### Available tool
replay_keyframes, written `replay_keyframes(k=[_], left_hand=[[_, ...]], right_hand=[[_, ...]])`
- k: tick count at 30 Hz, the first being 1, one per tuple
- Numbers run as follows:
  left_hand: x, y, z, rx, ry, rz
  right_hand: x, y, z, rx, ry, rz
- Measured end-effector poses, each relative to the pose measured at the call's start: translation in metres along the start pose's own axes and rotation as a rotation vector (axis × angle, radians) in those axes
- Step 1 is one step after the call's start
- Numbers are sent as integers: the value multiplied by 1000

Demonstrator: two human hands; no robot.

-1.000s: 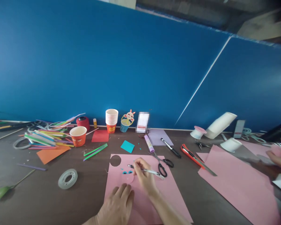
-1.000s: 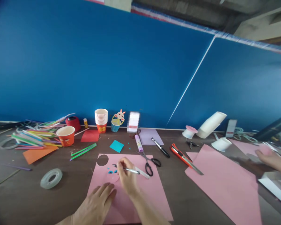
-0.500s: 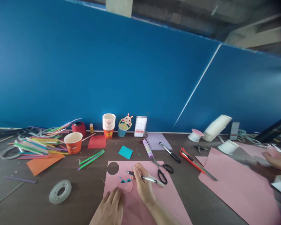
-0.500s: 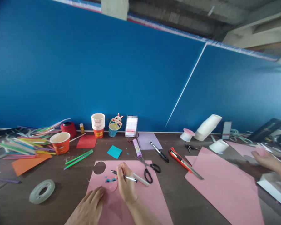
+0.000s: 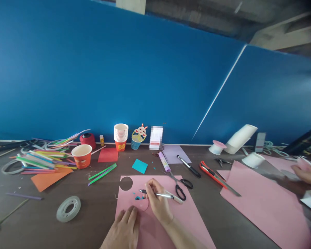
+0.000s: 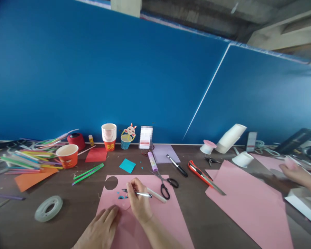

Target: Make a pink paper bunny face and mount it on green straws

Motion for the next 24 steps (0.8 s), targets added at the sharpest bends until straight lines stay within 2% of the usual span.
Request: replay_keyframes(k=[10,17,24], left_hand=[[-3,-10,4,39,29,-56],[-6,-15,5,17,61,-5],[-8,-19,6,10,81,-28]], right_hand=[[-2,8,1,70,36,-115],[-3,10,2,69,43,-104],[-4,10,3,122,36,-95]])
Point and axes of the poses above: each hand's wrist, its own x-axis away from the middle knuckle, its own y-axis out of the palm, z = x × y, the point moved 7 cm from there along -x, towards the middle knuckle
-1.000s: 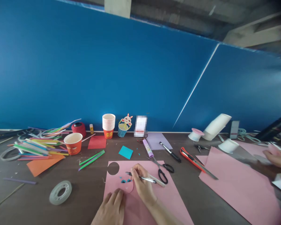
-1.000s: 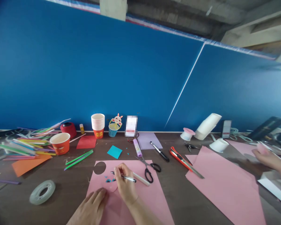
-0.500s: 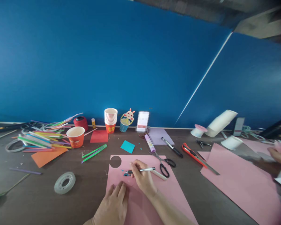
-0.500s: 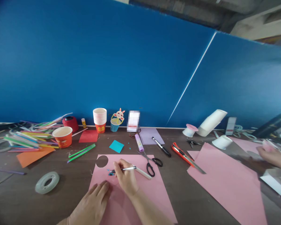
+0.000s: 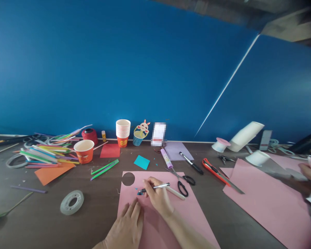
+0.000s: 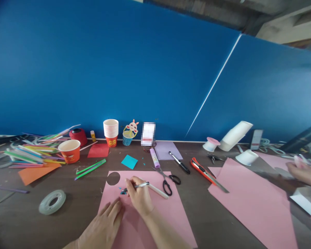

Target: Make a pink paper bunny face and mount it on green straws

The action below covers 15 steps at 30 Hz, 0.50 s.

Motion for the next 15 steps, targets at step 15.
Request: replay_keyframes(k=[15], left_hand=[[4,11,-1,-8,-13,85]], right_hand=[[-2,2,0,117,-6,-32]])
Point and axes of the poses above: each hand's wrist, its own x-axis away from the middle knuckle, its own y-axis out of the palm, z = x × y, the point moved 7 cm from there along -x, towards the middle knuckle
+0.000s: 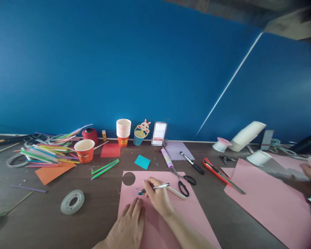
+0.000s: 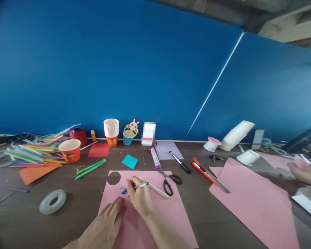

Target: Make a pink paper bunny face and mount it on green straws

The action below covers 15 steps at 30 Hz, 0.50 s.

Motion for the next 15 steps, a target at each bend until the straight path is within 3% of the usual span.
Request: replay_keyframes(k=[15], left_hand=[[2,0,0,-22,14,30]], right_hand=[[1,-1,4,-28,19,27]])
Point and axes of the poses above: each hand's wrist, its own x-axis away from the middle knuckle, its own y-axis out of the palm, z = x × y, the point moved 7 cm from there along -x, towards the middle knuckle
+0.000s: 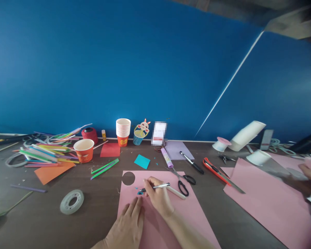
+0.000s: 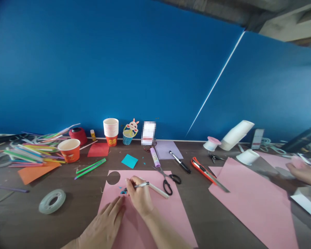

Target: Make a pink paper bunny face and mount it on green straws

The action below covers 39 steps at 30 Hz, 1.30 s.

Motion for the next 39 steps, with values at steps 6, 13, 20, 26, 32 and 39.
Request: replay_keyframes(k=[6,13,20,26,32,39], left_hand=[[0,-3,0,-13,11,58],[0,-5,0,-64,18,107],[-5,-12,-2,-8,3,42],[-9,-12,-6,80,-46,-89],[-9,-11,-7,128,-61,-164],[-9,-5,-7,143,-78,-191]], right_hand=[[0,-1,-1,12,1,10],[-1,-4,3,-30,7,53],[0,-3,0,37,-10,31],[-1,-4,0,29,-6,44],[-1,-5,-1,-4,19,55],[-1,-6,-2,21,-13,59]])
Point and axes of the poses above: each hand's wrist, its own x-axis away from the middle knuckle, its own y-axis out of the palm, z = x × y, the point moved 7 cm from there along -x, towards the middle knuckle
